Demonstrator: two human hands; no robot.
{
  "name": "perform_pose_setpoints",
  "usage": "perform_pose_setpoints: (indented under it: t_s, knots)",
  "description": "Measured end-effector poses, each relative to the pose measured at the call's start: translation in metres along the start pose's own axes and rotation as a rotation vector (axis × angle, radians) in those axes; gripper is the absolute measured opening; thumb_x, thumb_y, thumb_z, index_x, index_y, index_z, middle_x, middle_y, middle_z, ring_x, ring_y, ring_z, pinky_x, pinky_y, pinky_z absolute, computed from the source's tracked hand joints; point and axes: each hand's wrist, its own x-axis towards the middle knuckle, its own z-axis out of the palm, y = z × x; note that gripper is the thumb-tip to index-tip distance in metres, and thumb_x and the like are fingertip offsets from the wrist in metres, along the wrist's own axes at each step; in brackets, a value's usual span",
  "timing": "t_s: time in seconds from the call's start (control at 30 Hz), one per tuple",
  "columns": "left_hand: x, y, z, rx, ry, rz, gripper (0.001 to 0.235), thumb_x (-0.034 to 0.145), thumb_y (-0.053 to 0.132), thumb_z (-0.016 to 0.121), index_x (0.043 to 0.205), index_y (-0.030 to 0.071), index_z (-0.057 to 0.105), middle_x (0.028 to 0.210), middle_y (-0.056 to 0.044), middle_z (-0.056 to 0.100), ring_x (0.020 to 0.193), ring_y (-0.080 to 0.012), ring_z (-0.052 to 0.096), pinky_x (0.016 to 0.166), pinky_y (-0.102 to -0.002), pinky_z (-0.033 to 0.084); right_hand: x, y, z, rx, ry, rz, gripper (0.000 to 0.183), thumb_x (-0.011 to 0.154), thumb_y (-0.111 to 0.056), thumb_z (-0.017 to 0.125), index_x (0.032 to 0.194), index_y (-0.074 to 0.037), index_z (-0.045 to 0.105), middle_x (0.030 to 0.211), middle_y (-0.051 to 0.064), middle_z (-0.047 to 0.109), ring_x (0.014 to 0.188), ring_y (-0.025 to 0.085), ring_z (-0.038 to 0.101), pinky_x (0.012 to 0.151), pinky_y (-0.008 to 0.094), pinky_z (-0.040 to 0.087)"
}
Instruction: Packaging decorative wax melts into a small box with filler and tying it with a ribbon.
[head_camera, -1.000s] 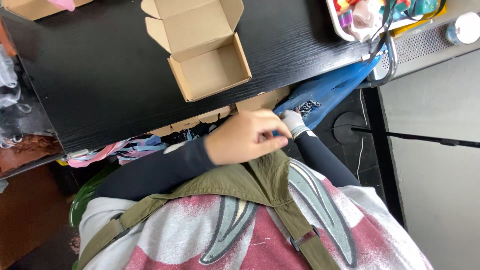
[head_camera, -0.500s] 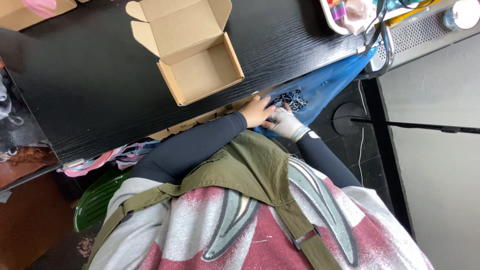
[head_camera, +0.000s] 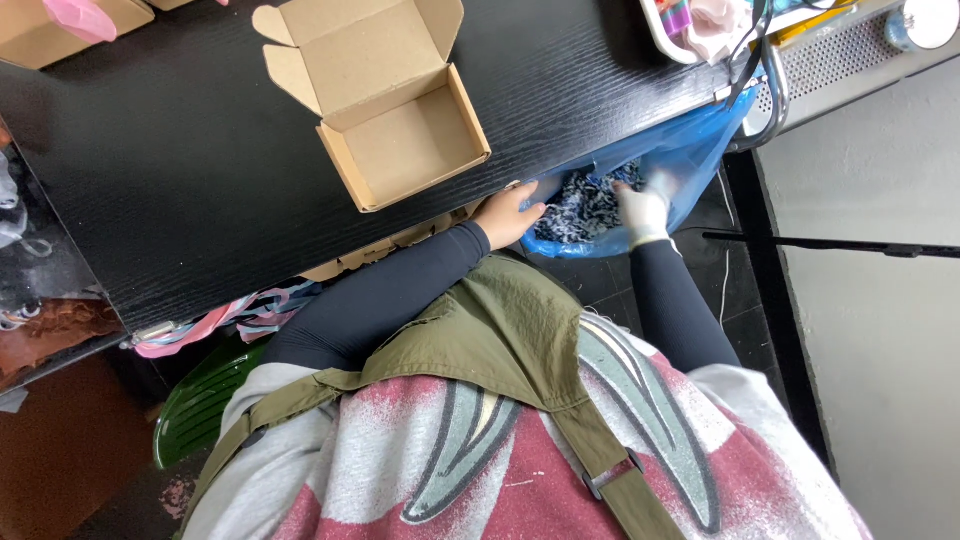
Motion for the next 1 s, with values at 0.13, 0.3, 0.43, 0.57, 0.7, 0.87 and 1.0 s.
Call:
perform_pose_setpoints:
  t_s: [0.13,0.3,0.43,0.57,0.7,0.87,1.0]
  knots:
    - [-0.009,0.023,-0.011,0.009,-0.075,-0.073,0.065,0.097,0.035,0.065,0.147,-0.003,0.049,0.149,-0.027,0.049,0.138,-0.0345,0.05,0.114,-0.037,0.038,0.008,-0.038,0.014,-0.601,-0.255,-0.03,0.099,0.084,-0.044,0.085,0.147,0.007,0.027,0.128,0.033,0.054,0.124,0.045,0.052,0.103,0.047,0.041]
    - [-0.013,0.024,-0.011,0.007,-0.093,-0.089,0.068,0.091,0.035,0.071,0.147,0.001,0.052,0.145,-0.025,0.054,0.136,-0.0317,0.053,0.113,-0.036,0.041,-0.018,-0.085,-0.001,-0.702,-0.396,0.143,0.089,0.085,-0.05,0.081,0.144,0.003,0.04,0.127,0.026,0.062,0.119,0.037,0.063,0.101,0.043,0.05]
    - [-0.014,0.029,-0.016,0.004,-0.085,-0.096,0.067,0.093,0.035,0.07,0.148,0.001,0.05,0.148,-0.024,0.053,0.137,-0.0309,0.053,0.114,-0.036,0.041,-0.045,-0.072,-0.006,-0.601,-0.342,-0.074,0.06,0.091,-0.039,0.078,0.134,-0.001,0.059,0.124,0.023,0.07,0.116,0.04,0.067,0.101,0.046,0.053]
    - [-0.014,0.037,-0.019,-0.014,-0.037,-0.008,0.076,0.088,0.03,0.078,0.149,-0.001,0.045,0.152,-0.026,0.049,0.142,-0.0338,0.048,0.116,-0.039,0.037,-0.089,-0.108,-0.031,-0.47,-0.188,-0.474,0.063,0.084,-0.045,0.083,0.12,0.004,0.066,0.128,0.027,0.057,0.11,0.044,0.059,0.094,0.048,0.049]
    - [-0.02,0.062,-0.026,0.048,-0.061,-0.061,0.091,0.075,0.029,0.086,0.151,0.003,0.043,0.148,-0.025,0.05,0.139,-0.0336,0.049,0.115,-0.039,0.039,-0.095,-0.086,-0.026,-0.34,-0.143,-0.818,0.056,0.095,-0.045,0.08,0.121,0.002,0.067,0.136,0.024,0.058,0.124,0.046,0.052,0.107,0.05,0.041]
    - [-0.024,0.062,-0.02,0.109,0.022,-0.006,0.091,0.069,0.03,0.089,0.147,0.008,0.049,0.14,-0.025,0.055,0.131,-0.0369,0.052,0.111,-0.041,0.041,-0.096,-0.062,-0.011,0.206,-0.609,-0.514,0.039,0.098,-0.034,0.075,0.12,-0.002,0.072,0.119,0.014,0.07,0.109,0.025,0.06,0.099,0.04,0.048]
    - [-0.021,0.05,-0.011,0.192,0.013,-0.105,0.059,0.074,0.036,0.088,0.125,0.013,0.069,0.128,-0.023,0.059,0.121,-0.0358,0.06,0.107,-0.041,0.048,-0.101,-0.067,-0.011,0.593,-0.842,-0.217,0.034,0.102,-0.027,0.071,0.121,0.001,0.07,0.109,0.0,0.073,0.098,0.008,0.062,0.092,0.026,0.052]
